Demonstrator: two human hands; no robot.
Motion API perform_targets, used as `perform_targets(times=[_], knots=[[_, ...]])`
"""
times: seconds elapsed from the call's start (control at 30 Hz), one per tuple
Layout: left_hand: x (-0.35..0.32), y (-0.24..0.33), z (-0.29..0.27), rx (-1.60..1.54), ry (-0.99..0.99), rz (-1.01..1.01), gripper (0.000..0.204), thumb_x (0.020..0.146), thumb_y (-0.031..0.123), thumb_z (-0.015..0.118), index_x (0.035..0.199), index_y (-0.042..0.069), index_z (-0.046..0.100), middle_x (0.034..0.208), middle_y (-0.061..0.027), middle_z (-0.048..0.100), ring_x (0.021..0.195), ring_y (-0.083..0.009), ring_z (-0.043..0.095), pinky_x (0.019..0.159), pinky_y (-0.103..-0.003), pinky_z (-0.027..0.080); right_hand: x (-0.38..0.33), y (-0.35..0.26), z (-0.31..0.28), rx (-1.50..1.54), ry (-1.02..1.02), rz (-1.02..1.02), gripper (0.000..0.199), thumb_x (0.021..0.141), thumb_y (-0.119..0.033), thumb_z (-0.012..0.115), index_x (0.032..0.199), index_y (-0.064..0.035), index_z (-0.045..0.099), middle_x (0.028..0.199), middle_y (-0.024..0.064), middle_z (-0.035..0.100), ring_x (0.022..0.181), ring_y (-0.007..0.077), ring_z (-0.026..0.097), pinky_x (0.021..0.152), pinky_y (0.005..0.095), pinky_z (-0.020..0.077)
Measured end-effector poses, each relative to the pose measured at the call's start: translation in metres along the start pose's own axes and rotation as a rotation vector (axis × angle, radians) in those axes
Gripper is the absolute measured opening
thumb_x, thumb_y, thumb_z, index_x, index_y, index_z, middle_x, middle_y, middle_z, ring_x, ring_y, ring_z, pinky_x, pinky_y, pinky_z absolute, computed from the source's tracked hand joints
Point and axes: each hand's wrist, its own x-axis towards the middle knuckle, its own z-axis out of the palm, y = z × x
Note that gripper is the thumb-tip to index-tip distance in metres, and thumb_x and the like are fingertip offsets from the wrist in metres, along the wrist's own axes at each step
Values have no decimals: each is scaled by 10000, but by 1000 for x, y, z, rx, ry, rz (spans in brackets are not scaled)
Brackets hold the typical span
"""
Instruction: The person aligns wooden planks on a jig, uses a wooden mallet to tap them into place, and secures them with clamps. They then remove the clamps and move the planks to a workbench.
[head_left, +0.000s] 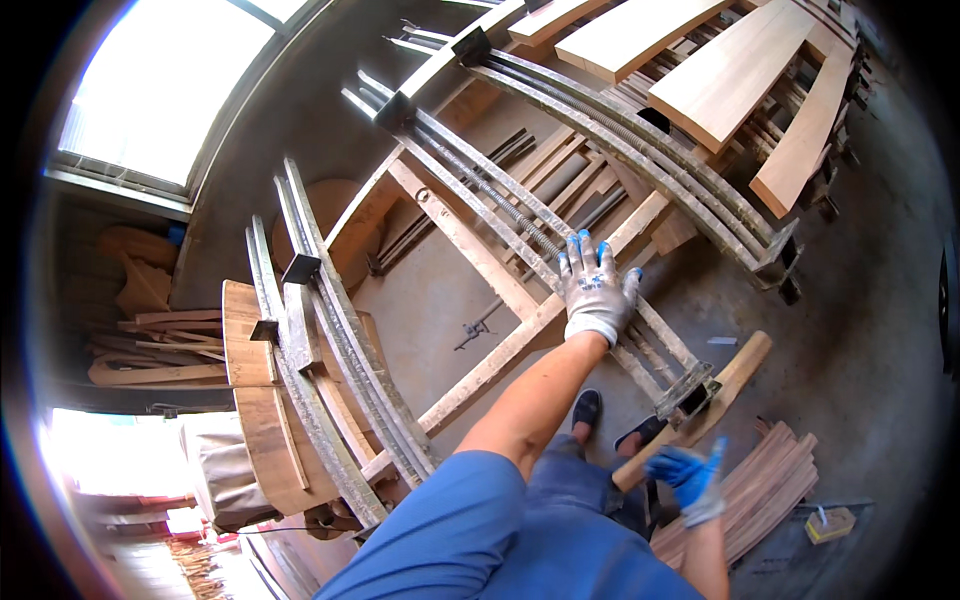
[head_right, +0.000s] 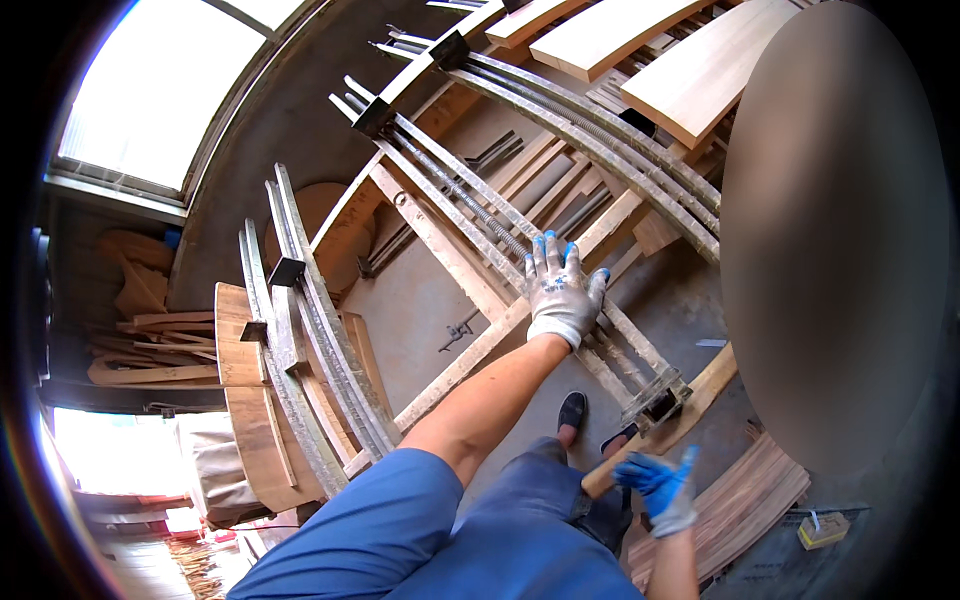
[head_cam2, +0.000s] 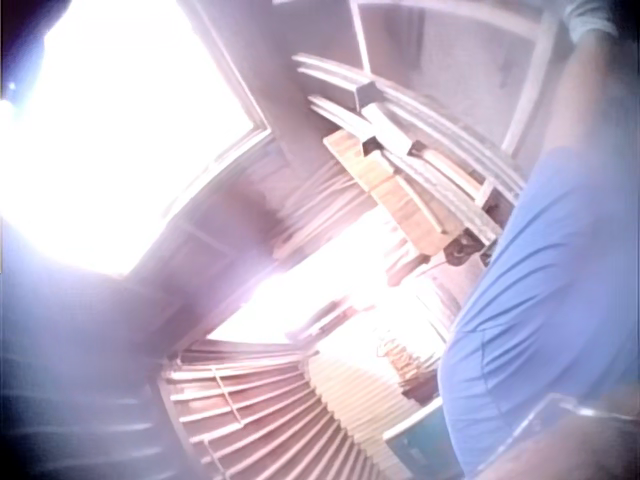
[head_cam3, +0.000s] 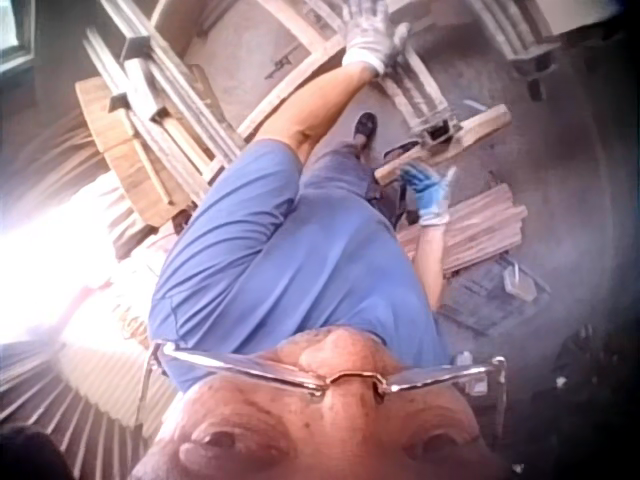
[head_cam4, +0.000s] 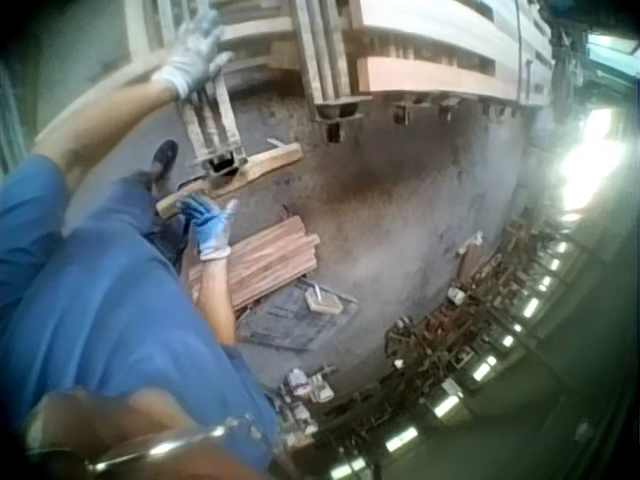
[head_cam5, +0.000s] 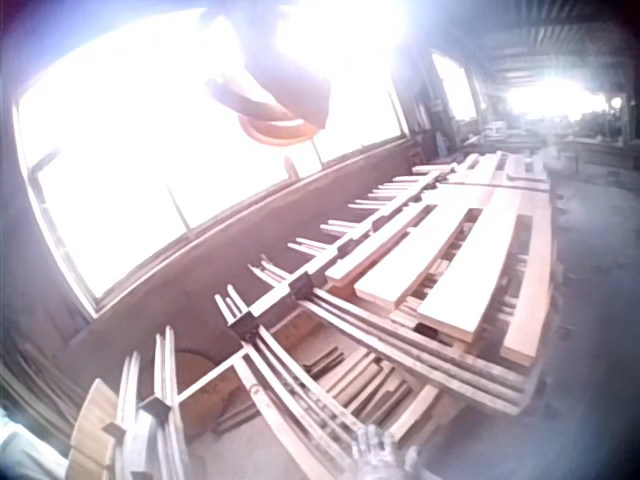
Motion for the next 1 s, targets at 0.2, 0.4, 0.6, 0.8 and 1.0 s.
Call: perform_targets(times=[0.2, 0.4, 0.6, 0.8, 1.0], knots=[[2, 1, 0, 31, 38, 44, 764, 1000, 575, 493, 1520, 15, 483, 1677, -273, 218, 1577, -434, 117, 1278, -533, 65, 100, 4, -21, 390, -125, -31, 672, 1006, -609, 457, 1299, -26, 617, 1232, 165, 686, 1071, 333, 685, 887, 515, 592], [1, 0, 15, 29, 127, 77, 717, 990, 560, 529, 1465, 23, 549, 1662, -268, 262, 1568, -429, 156, 1275, -542, 91, 125, -115, -50, 240, -210, -474, 708, 995, -699, 465, 1309, -78, 595, 1204, 112, 682, 1089, 279, 661, 1009, 419, 521], [-1, -2, 18, 18, 146, 64, 720, 953, 535, 594, 1456, 21, 560, 1651, -269, 293, 1551, -449, 198, 1259, -559, 135, 9, -76, 24, -255, -163, -823, 928, 959, -813, 344, 1257, 13, 643, 1269, 170, 691, 1182, 287, 652, 1120, 445, 445], [-2, 3, 5, 6, 130, 67, 682, 953, 491, 630, 1432, 10, 565, 1633, -296, 300, 1544, -463, 202, 1257, -560, 164, -33, -31, 46, -705, -62, -800, 822, 1094, -611, 261, 921, 9, 774, 927, 153, 779, 926, 253, 737, 1134, 450, 434], [-3, 5, 1, 0, 118, 46, 655, 955, 468, 643, 1414, 6, 574, 1634, -289, 304, 1547, -457, 204, 1260, -554, 164, 22, 48, -10, -288, 185, -224, 842, 1034, -699, 360, 1217, 60, 675, 1177, 207, 725, 1003, 334, 725, 1053, 450, 510]])
